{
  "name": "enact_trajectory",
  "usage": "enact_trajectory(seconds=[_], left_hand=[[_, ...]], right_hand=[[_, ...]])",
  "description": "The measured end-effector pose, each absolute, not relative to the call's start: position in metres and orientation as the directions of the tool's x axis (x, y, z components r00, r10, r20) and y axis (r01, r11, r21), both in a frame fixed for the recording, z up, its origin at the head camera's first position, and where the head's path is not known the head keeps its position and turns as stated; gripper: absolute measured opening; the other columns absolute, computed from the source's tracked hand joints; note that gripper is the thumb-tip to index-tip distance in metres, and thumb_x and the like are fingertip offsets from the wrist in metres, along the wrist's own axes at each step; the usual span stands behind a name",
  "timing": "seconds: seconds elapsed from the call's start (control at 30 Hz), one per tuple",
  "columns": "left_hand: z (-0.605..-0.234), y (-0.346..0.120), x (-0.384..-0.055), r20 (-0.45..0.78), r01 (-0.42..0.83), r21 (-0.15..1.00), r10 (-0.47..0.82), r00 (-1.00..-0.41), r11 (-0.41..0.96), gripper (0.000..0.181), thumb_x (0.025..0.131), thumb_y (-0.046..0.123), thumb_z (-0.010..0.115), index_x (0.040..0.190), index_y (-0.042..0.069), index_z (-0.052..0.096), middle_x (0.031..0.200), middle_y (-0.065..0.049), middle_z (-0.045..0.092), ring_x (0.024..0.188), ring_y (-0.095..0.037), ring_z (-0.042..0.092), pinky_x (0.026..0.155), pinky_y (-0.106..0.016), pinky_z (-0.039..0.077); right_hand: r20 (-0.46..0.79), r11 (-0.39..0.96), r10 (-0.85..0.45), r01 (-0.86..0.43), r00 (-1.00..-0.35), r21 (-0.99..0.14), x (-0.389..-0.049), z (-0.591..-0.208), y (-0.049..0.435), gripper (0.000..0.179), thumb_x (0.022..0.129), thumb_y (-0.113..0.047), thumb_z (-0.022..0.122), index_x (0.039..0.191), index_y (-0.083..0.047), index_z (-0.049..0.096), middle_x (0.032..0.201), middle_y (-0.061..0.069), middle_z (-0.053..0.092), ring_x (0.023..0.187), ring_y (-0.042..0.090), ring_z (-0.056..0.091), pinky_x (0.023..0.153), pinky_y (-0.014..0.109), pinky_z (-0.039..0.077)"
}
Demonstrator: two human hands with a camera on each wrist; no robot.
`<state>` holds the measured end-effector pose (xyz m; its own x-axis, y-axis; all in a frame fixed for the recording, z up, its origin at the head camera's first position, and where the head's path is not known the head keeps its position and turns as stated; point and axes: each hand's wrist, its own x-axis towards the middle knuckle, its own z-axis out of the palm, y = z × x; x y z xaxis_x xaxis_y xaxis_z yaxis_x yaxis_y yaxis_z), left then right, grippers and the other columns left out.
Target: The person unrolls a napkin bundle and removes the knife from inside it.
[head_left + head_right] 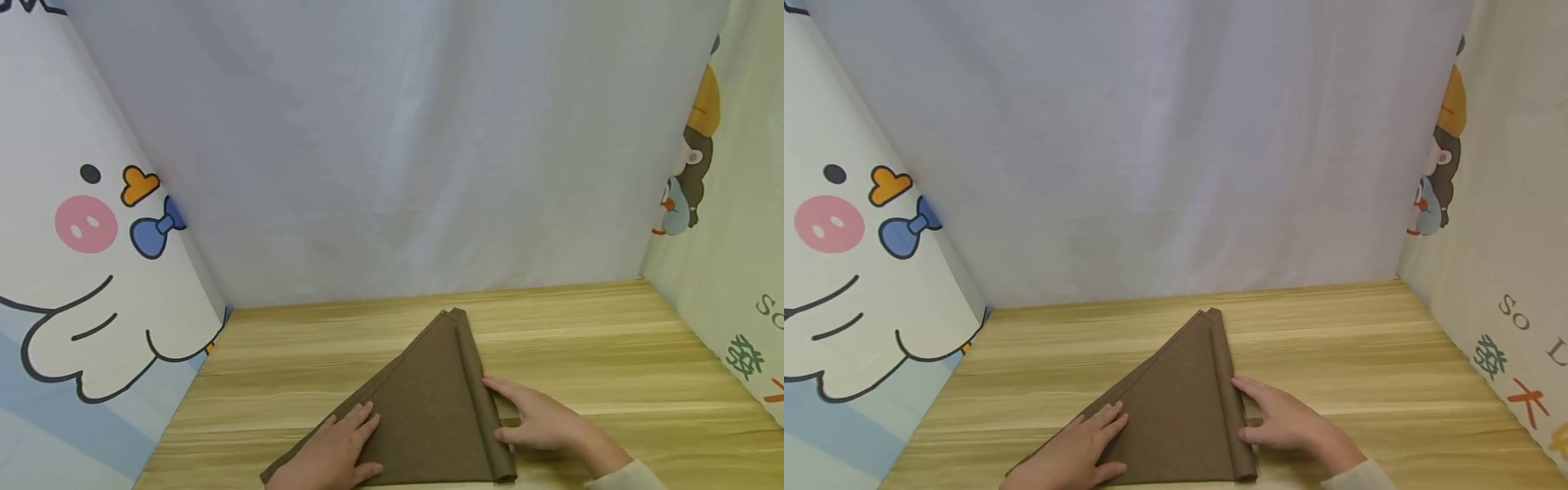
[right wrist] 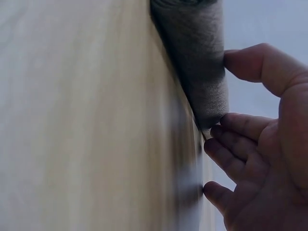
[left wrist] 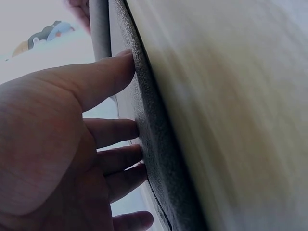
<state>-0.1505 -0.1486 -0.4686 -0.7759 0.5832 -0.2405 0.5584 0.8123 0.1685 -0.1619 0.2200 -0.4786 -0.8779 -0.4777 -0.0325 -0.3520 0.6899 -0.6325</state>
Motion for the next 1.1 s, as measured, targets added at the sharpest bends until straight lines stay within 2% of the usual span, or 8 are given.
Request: enact_trajectory(seconds=[0.47, 0.63, 0.87, 1.1], left_hand=[[-0.466, -0.14, -0.147, -0.234, 0.557, 0.108, 0.565, -0.791, 0.824, 0.074, 0.089, 0.056, 0.06, 0.144, 0.008, 0.046, 0.151, -0.013, 0.037, 0.137, -0.029, 0.036, 0.1, -0.057, 0.038], [-0.461, -0.122, -0.146, -0.236, 0.582, 0.1, 0.587, -0.774, 0.807, 0.071, 0.089, 0.056, 0.06, 0.144, 0.013, 0.047, 0.151, -0.011, 0.037, 0.137, -0.03, 0.037, 0.101, -0.056, 0.038], [-0.462, -0.103, -0.148, -0.282, 0.564, 0.105, 0.568, -0.773, 0.819, 0.07, 0.089, 0.058, 0.058, 0.146, 0.02, 0.045, 0.152, -0.01, 0.035, 0.137, -0.036, 0.034, 0.102, -0.055, 0.037], [-0.466, -0.101, -0.15, -0.289, 0.554, 0.108, 0.559, -0.777, 0.825, 0.07, 0.088, 0.06, 0.056, 0.146, 0.022, 0.044, 0.152, -0.011, 0.034, 0.137, -0.037, 0.033, 0.101, -0.055, 0.038]], right_hand=[[0.038, 0.666, -0.505, -0.418, -0.862, -0.618, -0.161, -0.475, 0.218, 0.084, 0.084, -0.045, 0.071, 0.149, -0.006, 0.035, 0.149, 0.017, 0.038, 0.134, 0.036, 0.037, 0.105, 0.057, 0.031], [0.126, 0.65, -0.536, -0.504, -0.834, -0.57, -0.165, -0.469, 0.208, 0.081, 0.084, -0.044, 0.073, 0.146, -0.004, 0.04, 0.147, 0.018, 0.039, 0.133, 0.038, 0.038, 0.103, 0.058, 0.034], [0.054, 0.668, -0.58, -0.512, -0.813, -0.539, -0.174, -0.468, 0.197, 0.081, 0.081, -0.039, 0.076, 0.144, -0.003, 0.042, 0.151, 0.017, 0.033, 0.137, 0.039, 0.03, 0.103, 0.057, 0.034], [0.061, 0.658, -0.606, -0.543, -0.793, -0.521, -0.175, -0.471, 0.195, 0.081, 0.08, -0.043, 0.077, 0.141, 0.001, 0.046, 0.149, 0.018, 0.036, 0.135, 0.039, 0.031, 0.101, 0.058, 0.036]])
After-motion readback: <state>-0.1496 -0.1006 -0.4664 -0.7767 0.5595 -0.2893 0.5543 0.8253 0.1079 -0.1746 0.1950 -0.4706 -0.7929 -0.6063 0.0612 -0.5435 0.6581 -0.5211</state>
